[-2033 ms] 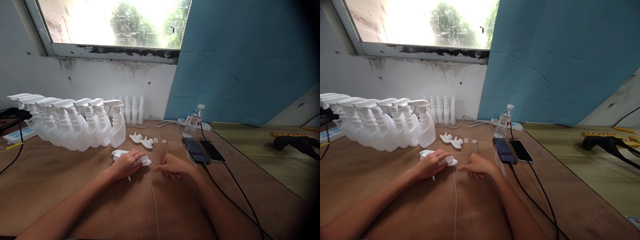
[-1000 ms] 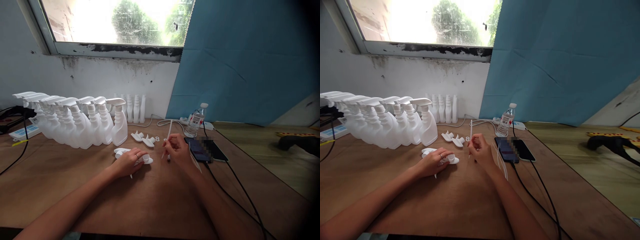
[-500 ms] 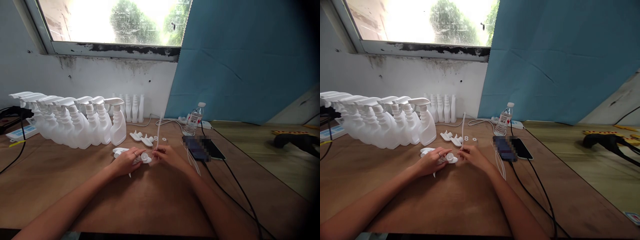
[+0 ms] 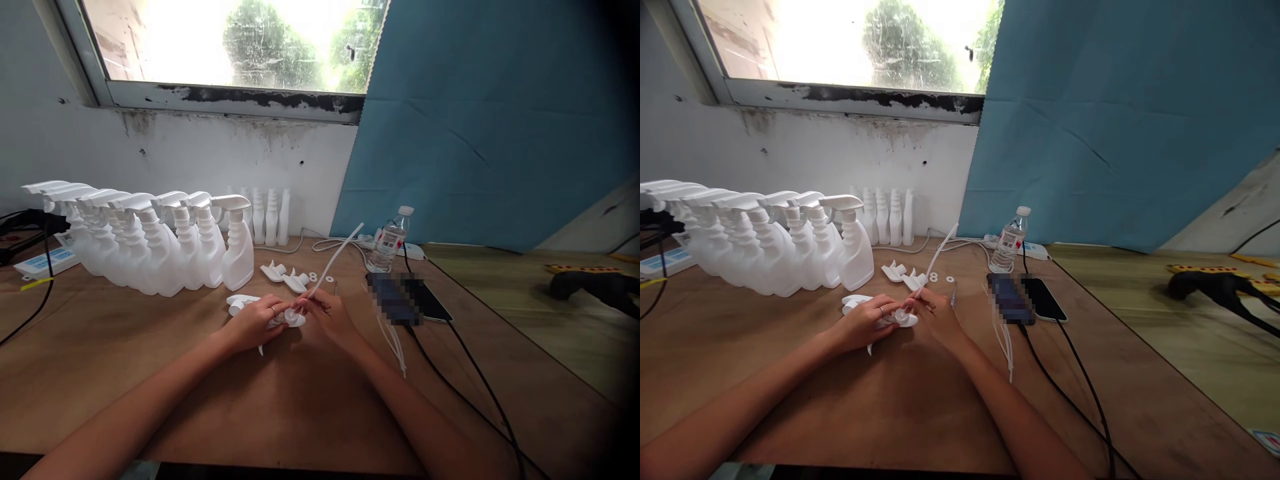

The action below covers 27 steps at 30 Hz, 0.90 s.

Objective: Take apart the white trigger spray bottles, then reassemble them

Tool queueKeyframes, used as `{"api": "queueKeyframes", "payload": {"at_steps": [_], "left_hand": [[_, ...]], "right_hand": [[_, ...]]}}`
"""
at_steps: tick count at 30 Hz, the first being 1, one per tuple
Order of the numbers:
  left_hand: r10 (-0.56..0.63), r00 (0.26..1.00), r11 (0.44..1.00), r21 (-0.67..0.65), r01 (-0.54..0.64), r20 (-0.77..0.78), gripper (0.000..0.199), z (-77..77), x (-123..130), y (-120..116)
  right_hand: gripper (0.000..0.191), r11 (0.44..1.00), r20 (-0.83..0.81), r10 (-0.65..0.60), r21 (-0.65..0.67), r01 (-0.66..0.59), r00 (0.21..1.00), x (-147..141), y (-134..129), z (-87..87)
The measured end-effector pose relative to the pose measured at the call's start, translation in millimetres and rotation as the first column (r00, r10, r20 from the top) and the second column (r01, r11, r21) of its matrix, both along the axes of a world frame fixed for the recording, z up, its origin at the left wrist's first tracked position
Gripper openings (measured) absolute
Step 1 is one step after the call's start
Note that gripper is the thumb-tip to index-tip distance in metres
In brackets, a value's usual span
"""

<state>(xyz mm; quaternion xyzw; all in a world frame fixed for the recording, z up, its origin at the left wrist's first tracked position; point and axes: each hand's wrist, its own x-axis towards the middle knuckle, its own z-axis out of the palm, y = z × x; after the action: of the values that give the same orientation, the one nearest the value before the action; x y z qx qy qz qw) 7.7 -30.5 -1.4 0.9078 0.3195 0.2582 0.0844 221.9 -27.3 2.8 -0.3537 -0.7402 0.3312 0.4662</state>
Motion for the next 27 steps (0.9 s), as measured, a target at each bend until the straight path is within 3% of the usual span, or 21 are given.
{"api": "queueKeyframes", "payload": {"at_steps": [10, 27], "left_hand": [[0.01, 1.0, 0.999, -0.049, -0.009, 0.006, 0.036, -1.5, 0.1, 2.3], [0.032, 0.988, 0.985, -0.174, -0.006, 0.148, 0.029, -6.7, -1.0, 8.7]], "right_hand": [[0.02, 0.96, 0.175, -0.029, 0.28, -0.021, 0.984, -8.9, -1.6, 0.5], [0.018, 0.971, 0.113, -0.035, 0.237, 0.007, 0.993, -19.3, 0.5, -16.5]]}}
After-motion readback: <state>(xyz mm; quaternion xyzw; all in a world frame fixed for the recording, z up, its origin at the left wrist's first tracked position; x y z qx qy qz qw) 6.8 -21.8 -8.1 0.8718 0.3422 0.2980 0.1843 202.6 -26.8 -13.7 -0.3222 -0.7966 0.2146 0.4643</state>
